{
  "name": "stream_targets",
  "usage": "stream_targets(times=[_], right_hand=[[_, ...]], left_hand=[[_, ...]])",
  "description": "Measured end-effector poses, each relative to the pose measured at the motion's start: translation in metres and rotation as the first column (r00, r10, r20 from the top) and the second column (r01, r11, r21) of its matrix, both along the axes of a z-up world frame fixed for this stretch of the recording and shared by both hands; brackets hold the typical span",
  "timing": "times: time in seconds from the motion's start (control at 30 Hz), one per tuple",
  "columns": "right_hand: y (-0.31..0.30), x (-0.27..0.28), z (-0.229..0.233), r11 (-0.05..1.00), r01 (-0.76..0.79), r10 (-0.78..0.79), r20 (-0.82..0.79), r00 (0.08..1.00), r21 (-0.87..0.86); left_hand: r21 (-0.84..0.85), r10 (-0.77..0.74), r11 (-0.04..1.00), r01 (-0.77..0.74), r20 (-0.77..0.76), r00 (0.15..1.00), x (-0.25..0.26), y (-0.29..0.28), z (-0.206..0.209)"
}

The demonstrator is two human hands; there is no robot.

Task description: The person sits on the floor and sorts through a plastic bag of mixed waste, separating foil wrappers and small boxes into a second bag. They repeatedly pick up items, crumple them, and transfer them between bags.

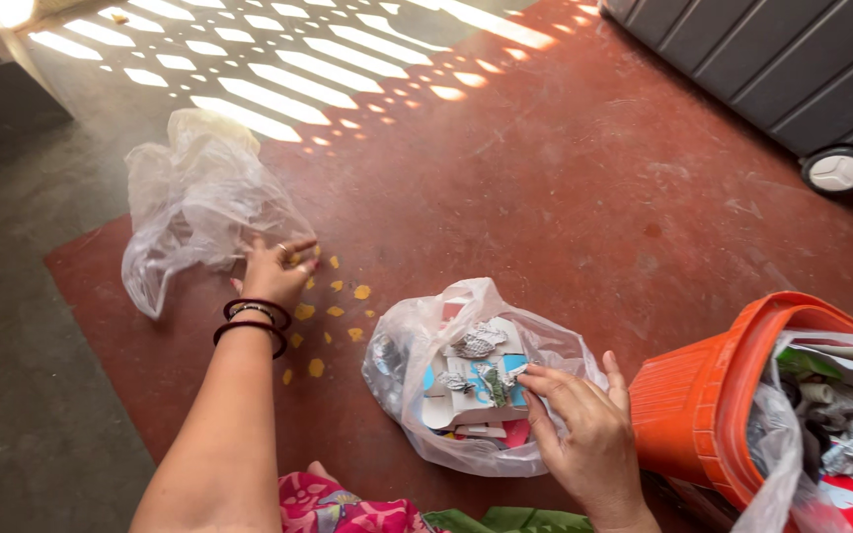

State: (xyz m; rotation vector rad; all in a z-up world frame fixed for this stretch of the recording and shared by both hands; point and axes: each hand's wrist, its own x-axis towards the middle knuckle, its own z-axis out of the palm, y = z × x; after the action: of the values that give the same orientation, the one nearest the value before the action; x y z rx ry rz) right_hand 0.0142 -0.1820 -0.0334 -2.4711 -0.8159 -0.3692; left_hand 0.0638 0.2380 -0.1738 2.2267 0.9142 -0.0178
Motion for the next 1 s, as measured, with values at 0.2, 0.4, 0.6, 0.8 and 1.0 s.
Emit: stream_targets(times=[0.2,0.4,0.6,0.8,1.0], right_hand=[[-0.002,0.003,0.001,1.0,0.001,-0.001,-0.019,1.0,0.023],[-0.004,-0.001,0.002,1.0,-0.018,0.018,-0.027,0.999,0.021],[-0.015,-0.019,0.014,1.0,0.004,-0.003,-0.052,0.999,0.024],[-0.037,-0.045,0.037,0.999,0.036,-0.035,-0.086,0.996,0.016],[-0.053,-0.064,0.048,0.998,0.053,-0.052,-0.045,0.998,0.022]], left_hand=[[0.3,-0.198,0.901,0.312,-0.356,0.913,-0.007,-0.036,0.02],[0.356,-0.227,0.819,0.449,-0.518,0.825,-0.023,-0.08,0.027],[0.306,-0.351,0.757,0.578,-0.557,0.753,-0.044,-0.125,-0.001],[0.105,-0.443,0.786,0.61,-0.592,0.673,-0.079,-0.17,-0.036],[-0.058,-0.488,0.772,0.634,-0.692,0.531,-0.107,-0.203,-0.055]])
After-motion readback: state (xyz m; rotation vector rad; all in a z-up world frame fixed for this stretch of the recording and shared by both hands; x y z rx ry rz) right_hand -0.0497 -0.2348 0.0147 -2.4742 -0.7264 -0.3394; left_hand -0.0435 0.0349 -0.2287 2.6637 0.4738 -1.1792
